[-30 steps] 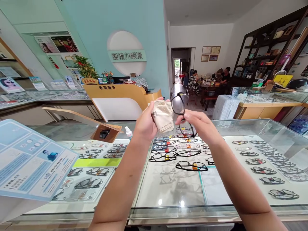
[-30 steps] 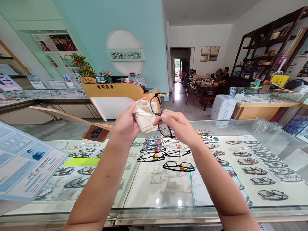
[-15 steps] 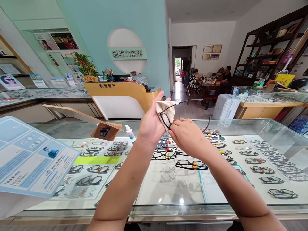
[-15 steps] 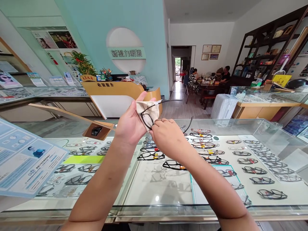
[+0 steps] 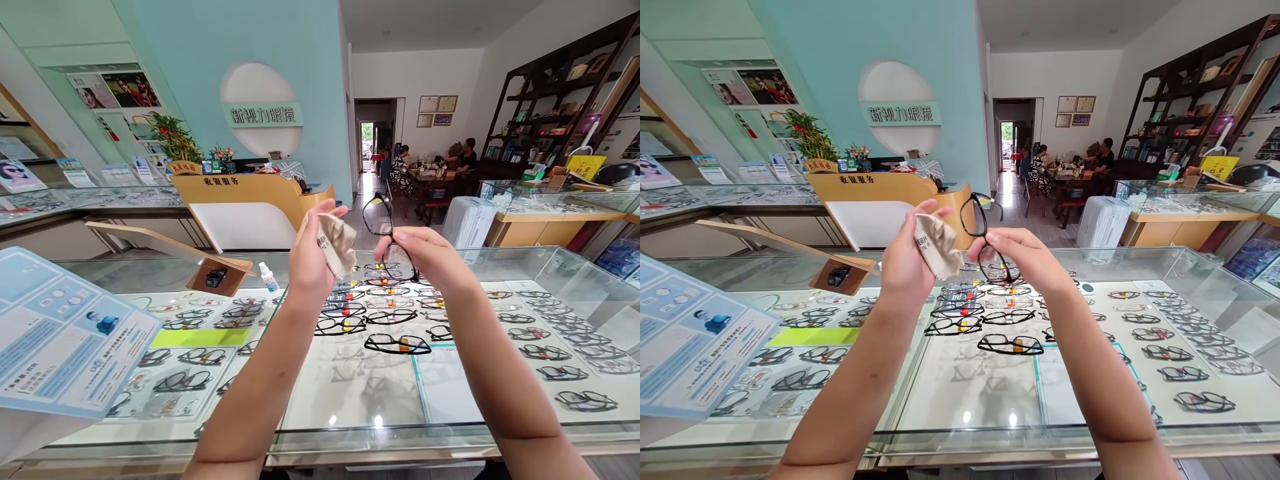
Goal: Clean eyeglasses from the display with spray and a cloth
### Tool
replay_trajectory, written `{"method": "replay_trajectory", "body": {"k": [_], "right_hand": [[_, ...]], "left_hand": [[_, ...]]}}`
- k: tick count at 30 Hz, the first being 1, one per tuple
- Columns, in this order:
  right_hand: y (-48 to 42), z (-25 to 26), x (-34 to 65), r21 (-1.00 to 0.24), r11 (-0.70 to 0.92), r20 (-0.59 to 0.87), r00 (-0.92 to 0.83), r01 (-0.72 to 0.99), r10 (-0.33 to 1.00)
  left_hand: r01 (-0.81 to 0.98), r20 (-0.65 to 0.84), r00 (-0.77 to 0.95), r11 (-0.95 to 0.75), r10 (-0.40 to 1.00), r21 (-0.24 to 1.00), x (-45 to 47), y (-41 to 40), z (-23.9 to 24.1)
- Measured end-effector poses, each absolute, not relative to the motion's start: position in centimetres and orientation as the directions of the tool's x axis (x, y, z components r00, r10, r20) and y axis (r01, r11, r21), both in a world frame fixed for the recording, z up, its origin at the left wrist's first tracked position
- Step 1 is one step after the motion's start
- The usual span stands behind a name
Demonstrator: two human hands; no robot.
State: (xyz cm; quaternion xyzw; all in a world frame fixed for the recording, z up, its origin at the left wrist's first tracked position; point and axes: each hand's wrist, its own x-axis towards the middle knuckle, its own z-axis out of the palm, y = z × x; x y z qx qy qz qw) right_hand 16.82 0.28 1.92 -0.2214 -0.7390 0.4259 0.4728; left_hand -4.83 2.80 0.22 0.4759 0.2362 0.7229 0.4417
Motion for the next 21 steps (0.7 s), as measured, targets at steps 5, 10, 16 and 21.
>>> {"method": "replay_trajectory", "body": {"k": [5,10,16,21], "right_hand": [[0.4,2.1,17.7,-0.885,0.446,0.451,-0.497,-0.138,0.741],[0.1,2.6,18.5,-0.883,0.459,0.422,-0.602,-0.102,0.678],[-0.1,2.8,18.8,-0.868,0.494,0.409,-0.635,-0.049,0.656],[-0.5,3.0,18.7,-0.86,0.509,0.417,-0.638,-0.045,0.648]], "left_hand": [[-0.081,0.718,-0.095,-0.724,0.69,0.685,-5.4,1.4,0.9],[0.262,0.87,0.096,-0.855,0.484,0.447,-6.2,0.1,1.7],[0.335,0.865,0.127,-0.842,0.486,0.423,-6.1,0.1,1.9],[0.363,0.884,0.143,-0.855,0.445,0.371,-6.2,0.0,2.0]]}}
